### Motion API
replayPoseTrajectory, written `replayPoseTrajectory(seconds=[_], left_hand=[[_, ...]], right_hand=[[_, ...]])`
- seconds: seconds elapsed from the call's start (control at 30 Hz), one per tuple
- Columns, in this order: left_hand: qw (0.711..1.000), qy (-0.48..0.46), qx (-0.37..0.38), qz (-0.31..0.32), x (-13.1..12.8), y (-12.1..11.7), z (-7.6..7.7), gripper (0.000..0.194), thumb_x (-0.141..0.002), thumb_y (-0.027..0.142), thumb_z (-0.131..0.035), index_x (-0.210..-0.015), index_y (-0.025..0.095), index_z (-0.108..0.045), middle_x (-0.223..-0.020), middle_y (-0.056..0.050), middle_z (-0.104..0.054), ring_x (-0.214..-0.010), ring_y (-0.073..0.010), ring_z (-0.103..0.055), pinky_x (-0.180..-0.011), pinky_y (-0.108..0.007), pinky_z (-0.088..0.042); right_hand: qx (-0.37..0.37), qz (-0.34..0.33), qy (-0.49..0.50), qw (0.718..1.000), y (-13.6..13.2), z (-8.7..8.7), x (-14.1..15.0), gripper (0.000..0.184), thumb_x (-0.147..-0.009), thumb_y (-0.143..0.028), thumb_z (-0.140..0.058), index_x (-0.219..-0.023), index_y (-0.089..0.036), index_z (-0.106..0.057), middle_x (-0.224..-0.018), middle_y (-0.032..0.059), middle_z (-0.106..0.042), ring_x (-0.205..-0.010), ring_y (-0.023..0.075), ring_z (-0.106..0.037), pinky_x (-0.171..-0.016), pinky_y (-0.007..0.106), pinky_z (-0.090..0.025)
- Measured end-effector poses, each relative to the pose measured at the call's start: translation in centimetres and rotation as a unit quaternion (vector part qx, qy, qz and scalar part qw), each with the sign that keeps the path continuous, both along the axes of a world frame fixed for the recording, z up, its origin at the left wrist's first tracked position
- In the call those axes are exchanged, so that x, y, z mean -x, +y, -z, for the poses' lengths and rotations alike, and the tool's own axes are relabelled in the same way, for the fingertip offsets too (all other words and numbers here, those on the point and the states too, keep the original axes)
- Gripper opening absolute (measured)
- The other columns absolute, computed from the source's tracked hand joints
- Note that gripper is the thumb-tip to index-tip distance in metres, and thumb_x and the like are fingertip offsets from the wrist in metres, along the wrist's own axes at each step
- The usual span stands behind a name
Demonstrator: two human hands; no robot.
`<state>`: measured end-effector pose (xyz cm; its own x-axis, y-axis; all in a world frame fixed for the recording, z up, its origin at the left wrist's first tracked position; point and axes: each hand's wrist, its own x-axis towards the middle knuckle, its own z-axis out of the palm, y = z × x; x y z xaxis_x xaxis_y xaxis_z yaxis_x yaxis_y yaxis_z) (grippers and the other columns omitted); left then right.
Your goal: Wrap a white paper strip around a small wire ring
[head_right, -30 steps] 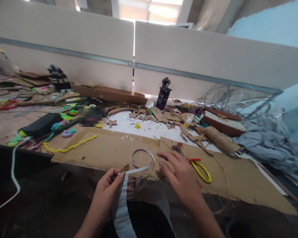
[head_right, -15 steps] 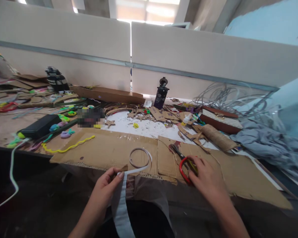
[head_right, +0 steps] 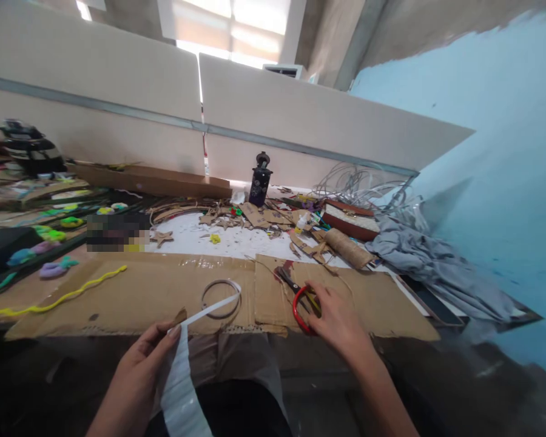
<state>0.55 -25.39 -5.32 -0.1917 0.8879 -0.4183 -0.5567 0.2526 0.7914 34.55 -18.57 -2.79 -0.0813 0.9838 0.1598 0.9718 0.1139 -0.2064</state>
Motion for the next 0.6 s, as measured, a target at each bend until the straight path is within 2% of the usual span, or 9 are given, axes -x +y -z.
replayPoseTrajectory(seconds=[0.13, 0.2, 0.33, 0.43, 0.53, 0.6], left_hand=[[1.000, -0.025, 0.011, -0.008, -0.2, 0.0, -0.4, 0.051, -0.048, 0.037, -0.093, -0.087, 0.019, -0.065, -0.067, 0.000, -0.073, -0.055, -0.0178, -0.066, -0.052, -0.026, -0.054], [0.999, -0.033, 0.022, -0.016, -0.4, 0.0, -0.5, 0.050, -0.048, 0.034, -0.093, -0.087, 0.019, -0.066, -0.069, 0.000, -0.074, -0.057, -0.0198, -0.069, -0.054, -0.028, -0.055], [0.998, -0.048, 0.049, -0.015, -0.6, -0.2, -0.5, 0.051, -0.043, 0.032, -0.094, -0.083, 0.020, -0.065, -0.064, 0.001, -0.072, -0.054, -0.0215, -0.069, -0.049, -0.027, -0.054], [0.997, -0.050, 0.051, -0.010, -0.8, -0.2, -0.3, 0.055, -0.039, 0.034, -0.096, -0.082, 0.020, -0.064, -0.061, 0.002, -0.071, -0.053, -0.0202, -0.068, -0.048, -0.026, -0.053], [0.998, -0.048, 0.045, 0.001, -1.1, -0.2, -0.2, 0.057, -0.039, 0.038, -0.097, -0.082, 0.020, -0.064, -0.060, 0.003, -0.070, -0.052, -0.0175, -0.065, -0.050, -0.025, -0.053], [0.998, -0.048, 0.047, 0.000, -1.2, -0.2, -0.3, 0.058, -0.039, 0.039, -0.097, -0.083, 0.021, -0.064, -0.062, 0.003, -0.070, -0.053, -0.0167, -0.065, -0.051, -0.025, -0.053]], right_hand=[[0.001, 0.024, -0.010, 1.000, 0.2, -0.6, 0.8, 0.046, -0.073, -0.025, -0.060, -0.118, -0.017, -0.064, -0.105, 0.0132, -0.071, -0.096, 0.0306, -0.066, -0.082, 0.036, -0.047], [-0.007, 0.030, 0.004, 1.000, 0.4, -0.8, 0.9, 0.044, -0.070, -0.024, -0.062, -0.113, -0.017, -0.064, -0.104, 0.0133, -0.070, -0.098, 0.0310, -0.064, -0.083, 0.037, -0.046], [0.031, 0.052, 0.134, 0.989, 0.8, -0.8, 0.1, 0.049, -0.061, -0.019, -0.062, -0.110, -0.020, -0.065, -0.096, 0.0084, -0.070, -0.087, 0.0278, -0.064, -0.074, 0.034, -0.045], [0.052, 0.062, 0.221, 0.972, 1.1, -1.0, -0.9, 0.047, -0.062, -0.023, -0.061, -0.108, -0.021, -0.066, -0.083, 0.0047, -0.068, -0.075, 0.0248, -0.063, -0.065, 0.032, -0.044], [0.049, 0.045, 0.272, 0.960, 1.4, -1.4, -1.5, 0.047, -0.063, -0.028, -0.059, -0.108, -0.018, -0.064, -0.075, 0.0023, -0.062, -0.068, 0.0222, -0.060, -0.061, 0.030, -0.045], [0.030, 0.034, 0.323, 0.945, 1.5, -1.8, -1.7, 0.054, -0.061, -0.029, -0.058, -0.114, -0.017, -0.061, -0.076, 0.0020, -0.060, -0.068, 0.0216, -0.059, -0.061, 0.030, -0.047]])
